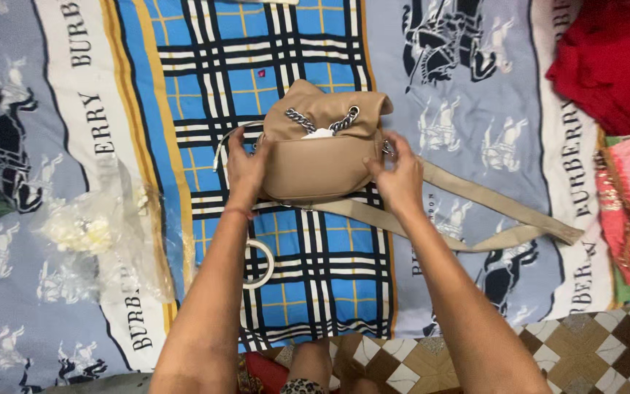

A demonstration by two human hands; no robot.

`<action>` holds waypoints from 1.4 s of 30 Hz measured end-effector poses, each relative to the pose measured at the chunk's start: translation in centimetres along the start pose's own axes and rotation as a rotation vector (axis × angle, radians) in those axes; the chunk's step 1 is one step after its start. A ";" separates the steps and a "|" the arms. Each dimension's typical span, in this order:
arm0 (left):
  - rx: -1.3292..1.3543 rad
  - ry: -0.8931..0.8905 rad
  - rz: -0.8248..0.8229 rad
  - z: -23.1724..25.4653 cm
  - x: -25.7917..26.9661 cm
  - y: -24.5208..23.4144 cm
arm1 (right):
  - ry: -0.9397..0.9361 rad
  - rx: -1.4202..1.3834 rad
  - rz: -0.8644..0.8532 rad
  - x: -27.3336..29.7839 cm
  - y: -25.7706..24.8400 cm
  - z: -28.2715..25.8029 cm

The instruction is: The person folds a red shirt and a purple towel by hand, handles a tan purse, and sorts through a pile of clothing on a bed.

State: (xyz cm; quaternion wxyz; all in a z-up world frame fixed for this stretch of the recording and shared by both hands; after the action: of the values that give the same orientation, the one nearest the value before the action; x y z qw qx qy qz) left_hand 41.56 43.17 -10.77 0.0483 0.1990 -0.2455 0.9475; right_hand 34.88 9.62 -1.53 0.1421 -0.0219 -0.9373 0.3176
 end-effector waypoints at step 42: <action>0.248 0.060 -0.099 4.9 18.2 1.5 | -0.166 0.389 -0.802 13.2 -0.7 -2.3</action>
State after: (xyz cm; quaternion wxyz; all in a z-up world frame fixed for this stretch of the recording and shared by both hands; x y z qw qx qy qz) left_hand 26.32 39.35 -0.19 0.0771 0.1869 -0.1147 0.9726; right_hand 22.88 12.17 3.98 0.1800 0.3956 -0.8027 0.4082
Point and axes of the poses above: each hand's wrist, its own x-axis away from the middle knuckle, its own y-axis out of the palm, z = x × y, the point moved 10 cm from there along -x, towards the middle knuckle, and after that the axes turned 15 degrees about -z, right-handed, at the moved point
